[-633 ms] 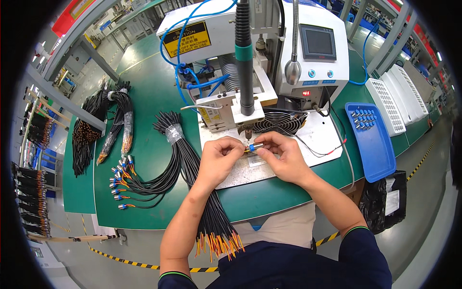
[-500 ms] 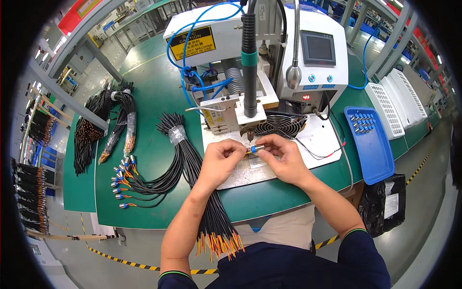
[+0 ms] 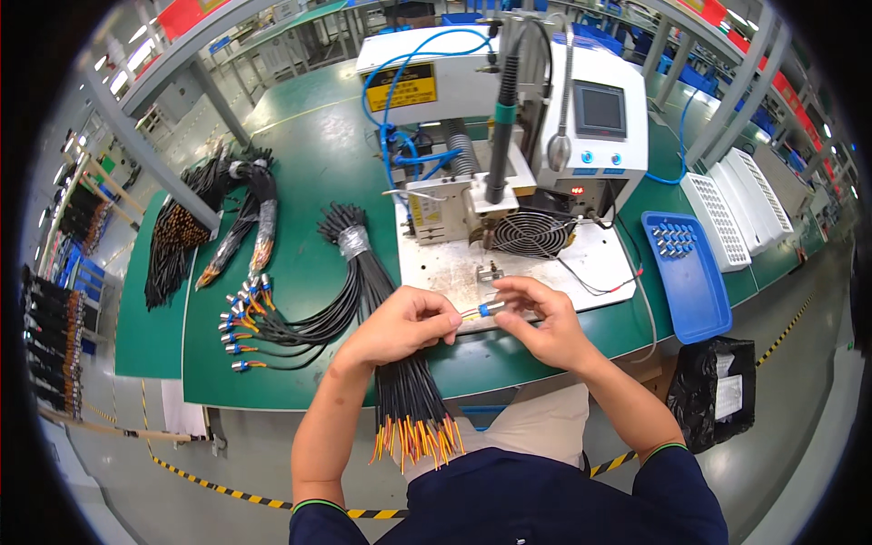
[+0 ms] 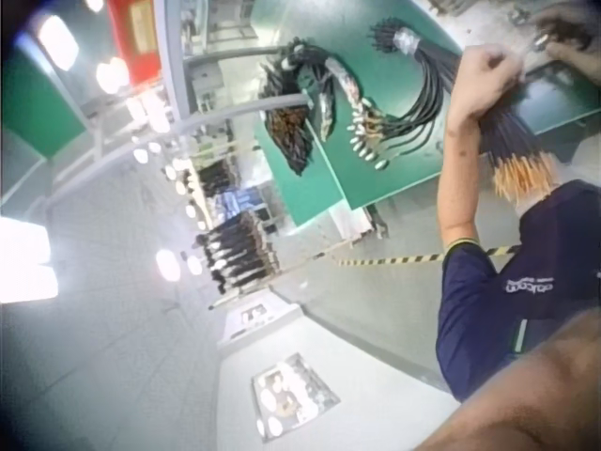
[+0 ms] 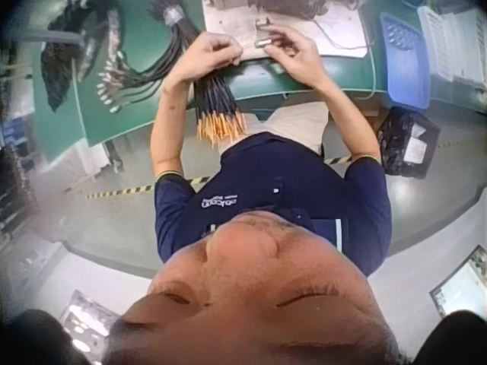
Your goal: The person assembles a wiring harness component by hand, attaching electrical terminals to plastic connectors, then tests the completed harness using industrial bench equipment.
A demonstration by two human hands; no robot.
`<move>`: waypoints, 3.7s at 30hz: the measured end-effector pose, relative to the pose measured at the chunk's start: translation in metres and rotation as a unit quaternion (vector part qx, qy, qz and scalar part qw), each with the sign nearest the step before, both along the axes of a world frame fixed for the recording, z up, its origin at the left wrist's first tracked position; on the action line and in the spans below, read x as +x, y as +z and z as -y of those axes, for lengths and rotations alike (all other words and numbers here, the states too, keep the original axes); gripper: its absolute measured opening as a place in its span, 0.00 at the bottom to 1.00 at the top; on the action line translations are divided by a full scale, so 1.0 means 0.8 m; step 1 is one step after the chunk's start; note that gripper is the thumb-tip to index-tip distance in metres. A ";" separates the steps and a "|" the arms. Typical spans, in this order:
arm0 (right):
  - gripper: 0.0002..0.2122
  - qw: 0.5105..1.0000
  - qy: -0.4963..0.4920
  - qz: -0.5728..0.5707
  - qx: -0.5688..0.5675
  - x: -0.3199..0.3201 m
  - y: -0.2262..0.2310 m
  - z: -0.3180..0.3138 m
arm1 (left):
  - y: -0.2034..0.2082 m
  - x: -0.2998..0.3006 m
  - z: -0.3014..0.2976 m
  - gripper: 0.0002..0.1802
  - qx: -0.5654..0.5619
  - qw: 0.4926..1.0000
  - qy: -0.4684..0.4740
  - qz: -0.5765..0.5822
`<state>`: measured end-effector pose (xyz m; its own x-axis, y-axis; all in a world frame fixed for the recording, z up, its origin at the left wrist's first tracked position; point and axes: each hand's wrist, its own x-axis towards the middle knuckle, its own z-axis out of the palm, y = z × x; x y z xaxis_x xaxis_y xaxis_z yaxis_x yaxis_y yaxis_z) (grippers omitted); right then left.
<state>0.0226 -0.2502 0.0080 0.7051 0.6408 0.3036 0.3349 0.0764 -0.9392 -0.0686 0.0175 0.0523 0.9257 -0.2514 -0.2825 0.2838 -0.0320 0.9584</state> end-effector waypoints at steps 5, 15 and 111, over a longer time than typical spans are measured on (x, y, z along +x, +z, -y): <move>0.18 0.996 0.011 0.050 -0.070 -0.032 0.002 0.019 | 0.030 -0.074 -0.120 0.13 -0.010 0.979 0.188 0.078; 0.14 0.992 0.007 0.086 -0.095 -0.053 -0.021 0.028 | -0.021 -0.140 -0.052 0.11 0.416 0.867 0.262 0.083; 0.12 0.988 0.017 -0.151 -0.029 0.080 -0.013 -0.021 | -0.046 0.085 0.035 0.06 -0.063 0.970 0.236 0.000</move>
